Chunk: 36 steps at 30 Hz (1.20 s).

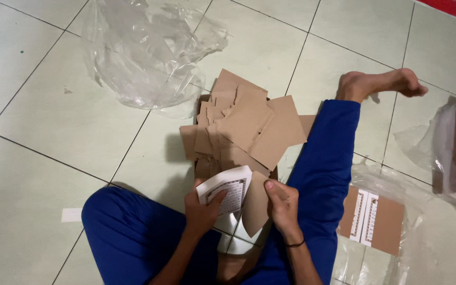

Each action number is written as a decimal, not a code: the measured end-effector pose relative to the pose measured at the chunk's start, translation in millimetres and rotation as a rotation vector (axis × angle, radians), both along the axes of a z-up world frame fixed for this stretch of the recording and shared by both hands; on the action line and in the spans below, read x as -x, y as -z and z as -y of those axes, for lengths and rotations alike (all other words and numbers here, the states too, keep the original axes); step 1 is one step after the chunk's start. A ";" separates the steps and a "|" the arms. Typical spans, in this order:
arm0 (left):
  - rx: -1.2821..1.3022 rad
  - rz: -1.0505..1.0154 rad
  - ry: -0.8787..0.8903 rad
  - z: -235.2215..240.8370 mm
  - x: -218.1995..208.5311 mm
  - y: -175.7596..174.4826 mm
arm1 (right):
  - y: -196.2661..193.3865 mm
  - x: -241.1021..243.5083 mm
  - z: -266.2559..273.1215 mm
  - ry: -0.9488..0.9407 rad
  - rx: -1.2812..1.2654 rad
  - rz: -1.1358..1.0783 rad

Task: The person sits on the floor and assembles small cardboard boxes by inserting white paper inserts into the cardboard frames. They handle the components by hand, repeatedly picking up a frame and an insert, fitting them together, and placing the finished unit aside.

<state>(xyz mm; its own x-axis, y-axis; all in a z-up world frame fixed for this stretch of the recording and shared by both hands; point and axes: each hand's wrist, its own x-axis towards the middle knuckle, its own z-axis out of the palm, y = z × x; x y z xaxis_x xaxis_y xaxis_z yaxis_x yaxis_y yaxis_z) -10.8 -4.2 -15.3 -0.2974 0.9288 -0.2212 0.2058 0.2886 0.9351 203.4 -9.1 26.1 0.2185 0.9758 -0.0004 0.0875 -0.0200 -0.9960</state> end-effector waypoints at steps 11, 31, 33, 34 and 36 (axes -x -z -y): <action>0.068 0.013 -0.211 -0.6 17.1 41.6 | 51.4 7.1 2.2 0.073 0.066 -0.104; -0.192 0.141 -0.013 -7.7 15.3 -14.7 | 20.2 19.7 8.6 0.056 0.213 0.076; -0.218 0.124 0.004 -8.1 17.5 -13.6 | 23.4 18.9 8.2 0.044 0.213 0.045; -0.208 0.121 0.010 -8.4 18.6 -12.2 | 27.3 19.0 8.5 0.062 0.216 -0.018; -0.195 0.122 0.012 -9.5 19.3 -13.4 | 29.7 17.1 7.9 0.077 0.222 -0.077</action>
